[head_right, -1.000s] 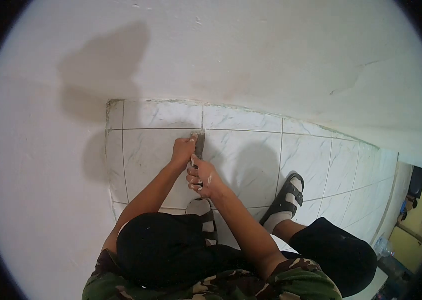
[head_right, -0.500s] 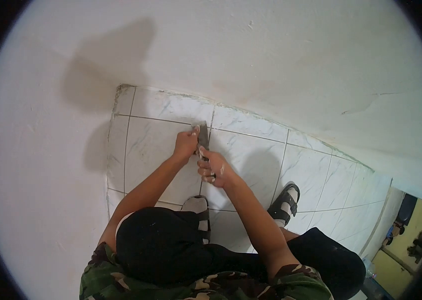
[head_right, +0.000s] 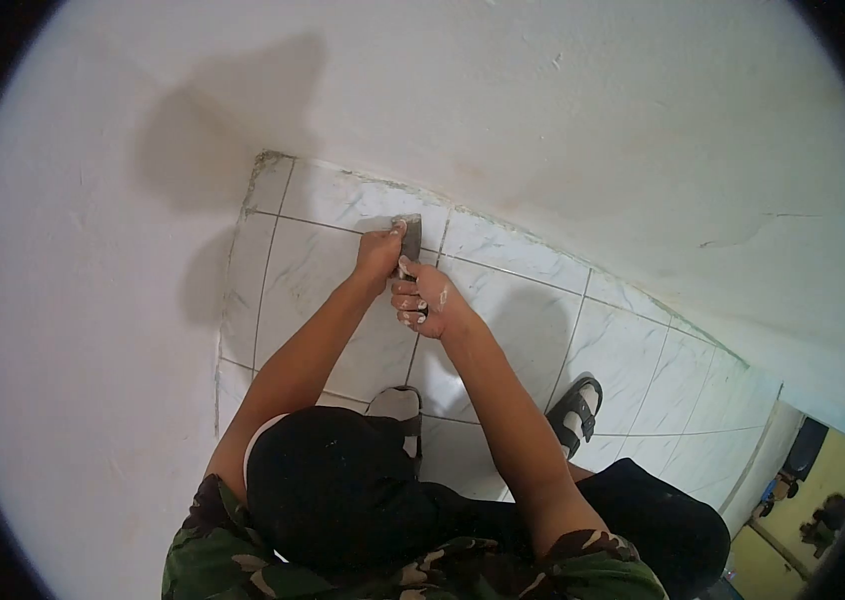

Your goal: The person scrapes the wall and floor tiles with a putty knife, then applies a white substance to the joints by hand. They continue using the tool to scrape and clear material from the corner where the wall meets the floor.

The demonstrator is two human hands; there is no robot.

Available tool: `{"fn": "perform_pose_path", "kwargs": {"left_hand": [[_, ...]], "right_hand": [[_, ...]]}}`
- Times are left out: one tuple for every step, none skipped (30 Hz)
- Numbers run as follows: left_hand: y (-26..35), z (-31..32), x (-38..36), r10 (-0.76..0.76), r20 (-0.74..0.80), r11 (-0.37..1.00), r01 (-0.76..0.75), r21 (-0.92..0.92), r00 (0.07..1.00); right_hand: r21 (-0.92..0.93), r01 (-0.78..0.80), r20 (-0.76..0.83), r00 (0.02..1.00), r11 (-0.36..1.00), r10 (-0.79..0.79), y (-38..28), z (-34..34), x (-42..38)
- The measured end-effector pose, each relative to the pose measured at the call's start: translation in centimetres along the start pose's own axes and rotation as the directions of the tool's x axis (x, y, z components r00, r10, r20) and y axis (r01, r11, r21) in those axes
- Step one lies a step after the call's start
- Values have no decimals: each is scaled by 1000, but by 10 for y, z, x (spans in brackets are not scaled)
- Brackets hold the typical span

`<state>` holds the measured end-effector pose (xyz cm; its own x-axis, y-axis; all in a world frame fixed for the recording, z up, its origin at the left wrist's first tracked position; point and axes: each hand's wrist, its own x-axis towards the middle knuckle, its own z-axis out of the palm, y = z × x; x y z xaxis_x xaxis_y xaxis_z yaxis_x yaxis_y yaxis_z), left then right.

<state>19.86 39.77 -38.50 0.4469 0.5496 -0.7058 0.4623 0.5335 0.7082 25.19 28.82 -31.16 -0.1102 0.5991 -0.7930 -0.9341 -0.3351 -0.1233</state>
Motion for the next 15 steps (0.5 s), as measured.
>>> {"fn": "perform_pose_path", "kwargs": {"left_hand": [[1,0,-3,-19,-6,1000,19,-7,1000],[-4,0,-9,-10,-5,1000,10,-11,1000],[-18,-2,-14,-27,-5,1000,27,4,1000],[-27,-2,-17,-50,-7,999,50,17,999],[-31,-1,-13,-50,-10,999,50,8,999],[-29,-1,-10,-29,-27,1000,30,7,999],[-26,-3,-8,-9,-44,1000,10,10,999],[-22,-7,-1,-14,-50,1000,14,8,999],[-9,-11,4,16,-73,1000,-17,-16,997],[1,-14,13,59,-96,997,-62,-39,994],[9,-17,17,67,-98,997,-71,-42,993],[9,-19,25,57,-117,997,-63,-46,992],[6,-21,30,41,-137,997,-48,-53,990],[-3,-26,30,70,-115,997,-66,40,991],[-6,-27,17,72,-122,997,-69,33,990]], "right_hand": [[-10,14,-28,1000,1000,-14,2,1,-2],[-18,20,-26,999,1000,-20,8,0,-8],[-14,-2,-41,999,1000,1,18,0,-15],[-8,-30,-59,998,1000,29,22,-1,-19],[-16,-34,-61,998,999,33,20,-3,-18],[-21,-45,-13,999,999,45,17,-4,-15],[-23,-58,37,998,998,59,14,-4,-11],[-23,-65,38,997,998,66,7,-2,-1],[-44,-77,34,996,996,79,-5,1,9],[-71,-77,34,996,994,80,-15,8,15],[-78,-72,37,996,994,75,-16,16,18],[-86,-42,-25,999,995,40,-17,30,18],[-96,-18,-91,996,995,9,-18,37,18],[-103,-25,-95,995,994,16,-12,34,15],[-63,-65,-76,995,996,60,-1,27,11]]}}
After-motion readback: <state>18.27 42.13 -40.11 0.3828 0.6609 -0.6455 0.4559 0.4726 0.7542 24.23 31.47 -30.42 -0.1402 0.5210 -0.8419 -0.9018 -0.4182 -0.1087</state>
